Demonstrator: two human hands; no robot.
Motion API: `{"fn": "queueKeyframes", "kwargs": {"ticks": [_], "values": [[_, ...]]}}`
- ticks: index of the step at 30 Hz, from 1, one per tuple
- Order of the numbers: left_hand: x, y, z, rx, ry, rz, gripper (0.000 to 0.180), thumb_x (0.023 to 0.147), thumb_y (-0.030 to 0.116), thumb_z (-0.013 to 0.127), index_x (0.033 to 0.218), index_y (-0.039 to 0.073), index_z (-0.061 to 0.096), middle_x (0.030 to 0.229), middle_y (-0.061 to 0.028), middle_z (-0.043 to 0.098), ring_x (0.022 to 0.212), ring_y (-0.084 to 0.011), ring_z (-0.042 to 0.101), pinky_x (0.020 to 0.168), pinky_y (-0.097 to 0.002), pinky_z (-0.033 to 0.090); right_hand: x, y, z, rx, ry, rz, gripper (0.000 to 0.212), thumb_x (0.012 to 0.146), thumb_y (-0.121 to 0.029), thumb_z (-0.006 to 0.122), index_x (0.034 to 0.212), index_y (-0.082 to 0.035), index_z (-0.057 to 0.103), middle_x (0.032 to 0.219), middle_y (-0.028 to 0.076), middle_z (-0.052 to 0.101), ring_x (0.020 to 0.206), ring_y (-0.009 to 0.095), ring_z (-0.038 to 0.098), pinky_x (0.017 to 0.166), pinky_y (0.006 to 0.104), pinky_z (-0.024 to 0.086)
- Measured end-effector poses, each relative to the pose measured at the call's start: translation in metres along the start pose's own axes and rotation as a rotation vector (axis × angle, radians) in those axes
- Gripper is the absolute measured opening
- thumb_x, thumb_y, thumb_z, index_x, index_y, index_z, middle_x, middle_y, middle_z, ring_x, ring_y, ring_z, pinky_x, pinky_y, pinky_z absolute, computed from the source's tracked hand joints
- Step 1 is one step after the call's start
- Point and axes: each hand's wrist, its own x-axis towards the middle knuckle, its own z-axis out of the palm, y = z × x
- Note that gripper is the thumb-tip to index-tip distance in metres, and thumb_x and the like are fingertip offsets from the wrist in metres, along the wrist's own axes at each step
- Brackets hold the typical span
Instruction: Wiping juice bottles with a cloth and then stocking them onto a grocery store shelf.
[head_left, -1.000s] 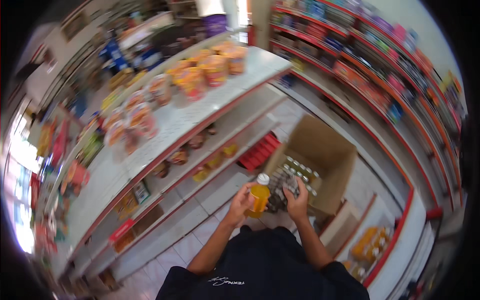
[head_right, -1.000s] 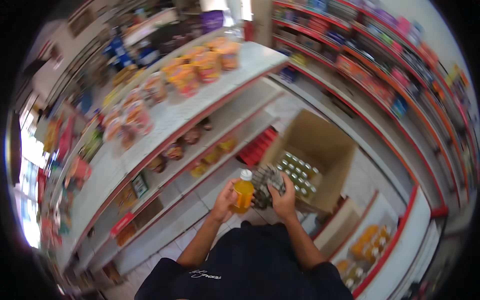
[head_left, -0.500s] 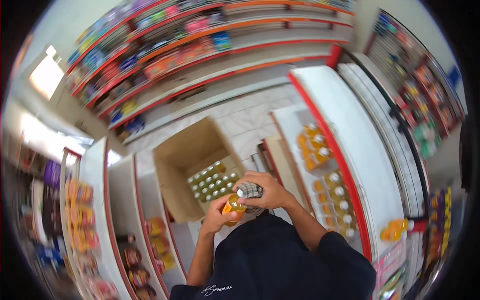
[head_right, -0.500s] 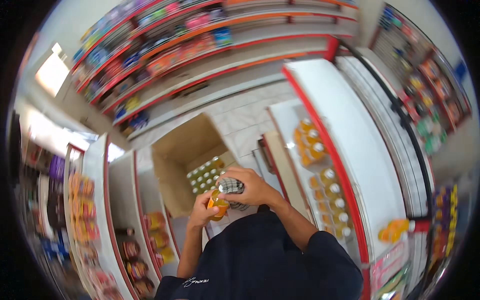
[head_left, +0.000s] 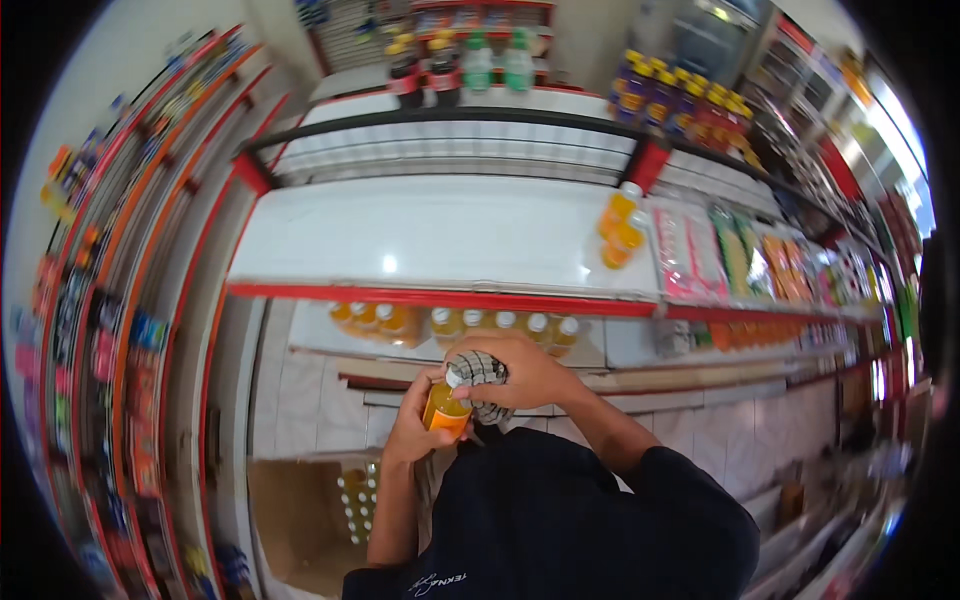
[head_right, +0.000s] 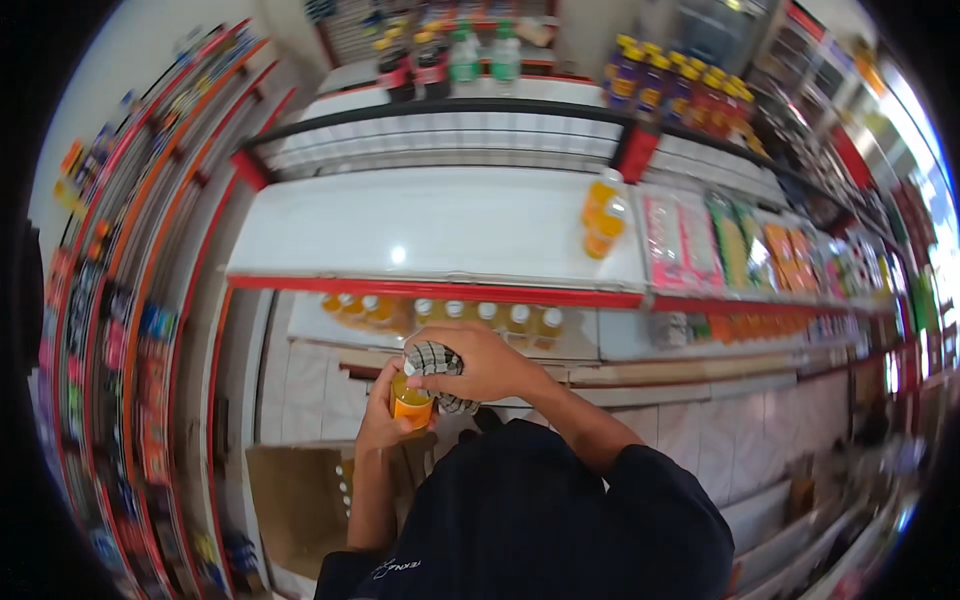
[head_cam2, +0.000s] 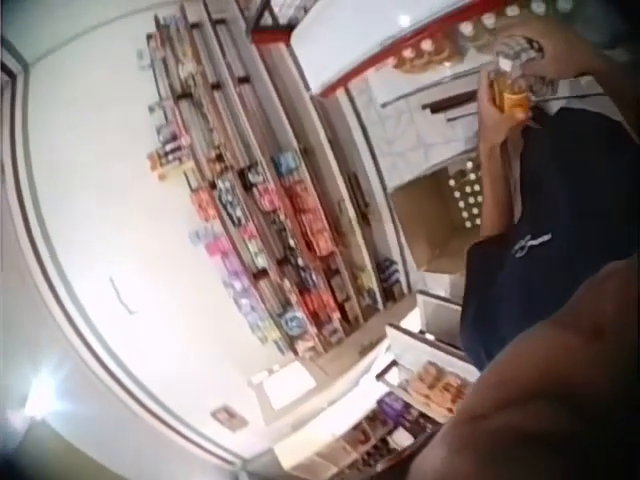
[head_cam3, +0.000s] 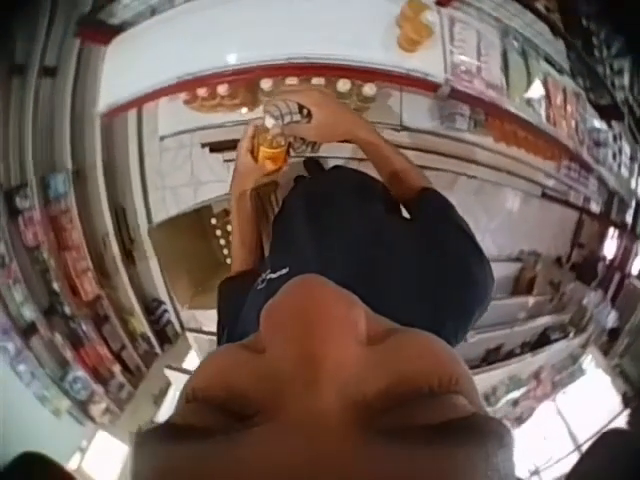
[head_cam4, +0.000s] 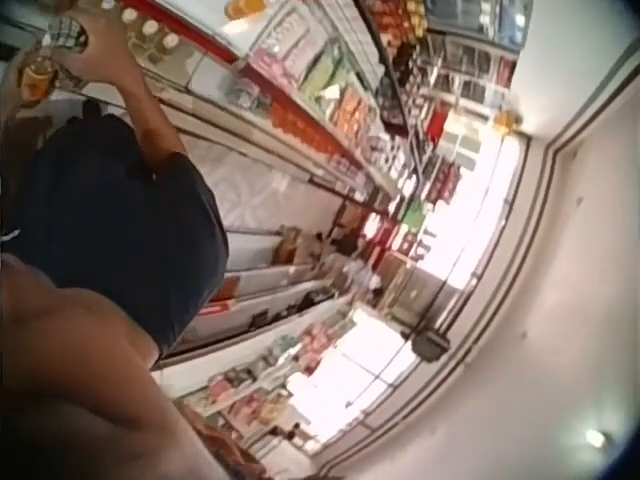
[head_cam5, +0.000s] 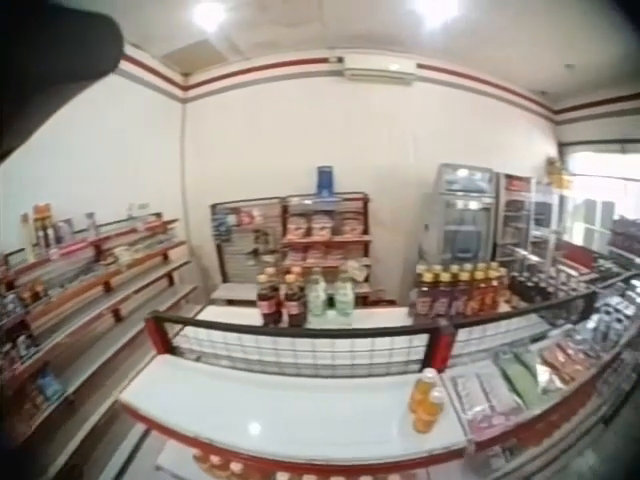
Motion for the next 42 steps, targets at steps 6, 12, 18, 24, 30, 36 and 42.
{"fn": "queueKeyframes", "kwargs": {"ticks": [6,12,18,24,30,36,42], "values": [[0.063,-0.004,0.021,0.338,-0.087,-0.028,0.062,0.074,0.015,0.085,0.124,0.003,0.051,0.108,-0.0050,0.061,0.103,-0.0140,0.058,0.091,-0.0287,0.046,-0.044,-0.004,-0.032,-0.199,0.327,0.060,0.033,0.080,-0.021,0.078,0.105,-0.003,0.066,0.095,0.009,0.066,0.088,0.021,0.064,0.079,0.0305,0.049],[0.134,0.007,0.037,0.353,-0.290,0.121,0.054,0.086,0.024,0.076,0.128,-0.001,0.052,0.117,-0.0068,0.060,0.110,-0.0150,0.056,0.095,-0.0296,0.046,-0.101,-0.006,-0.044,0.221,0.883,0.345,0.042,0.091,-0.026,0.071,0.121,0.000,0.059,0.106,0.004,0.064,0.098,0.012,0.058,0.088,0.0287,0.049],[0.196,0.021,0.059,0.449,-0.355,0.089,0.047,0.089,0.019,0.074,0.126,-0.001,0.053,0.117,-0.0074,0.060,0.113,-0.0161,0.055,0.100,-0.0329,0.046,-0.140,0.002,-0.032,0.322,1.077,0.407,0.034,0.095,-0.025,0.065,0.115,0.002,0.061,0.096,0.000,0.065,0.087,0.007,0.057,0.079,0.0255,0.049],[0.247,0.020,0.059,0.674,-0.390,0.092,0.051,0.087,0.020,0.075,0.129,0.000,0.052,0.121,-0.0104,0.060,0.118,-0.0195,0.056,0.100,-0.0358,0.048,-0.154,0.022,-0.033,0.413,1.094,0.424,0.030,0.095,-0.023,0.065,0.113,0.001,0.061,0.094,-0.001,0.063,0.084,0.006,0.056,0.078,0.0242,0.048],[0.287,0.005,0.048,0.872,-0.476,0.006,0.052,0.089,0.018,0.072,0.133,0.003,0.048,0.122,-0.0079,0.059,0.118,-0.0193,0.056,0.102,-0.0356,0.046,-0.147,0.036,-0.061,0.208,0.895,0.406,0.031,0.091,-0.017,0.068,0.116,0.001,0.061,0.098,0.001,0.064,0.090,0.008,0.056,0.082,0.0257,0.047],[0.307,-0.013,0.043,0.830,-0.628,-0.037,0.056,0.092,0.012,0.068,0.139,0.003,0.041,0.137,-0.0106,0.049,0.135,-0.0245,0.043,0.111,-0.0393,0.038,-0.136,0.054,-0.086,0.202,0.848,0.367,0.034,0.090,-0.019,0.070,0.114,0.002,0.061,0.097,0.004,0.067,0.090,0.009,0.059,0.083,0.0264,0.049],[0.310,-0.006,0.050,0.627,-0.656,-0.173,0.071,0.088,0.005,0.068,0.147,0.009,0.028,0.145,-0.0112,0.040,0.140,-0.0246,0.036,0.114,-0.0410,0.034,-0.129,0.069,-0.099,0.183,0.788,0.432,0.036,0.089,-0.017,0.070,0.117,0.003,0.060,0.101,0.005,0.066,0.094,0.011,0.059,0.086,0.0278,0.049]]}}
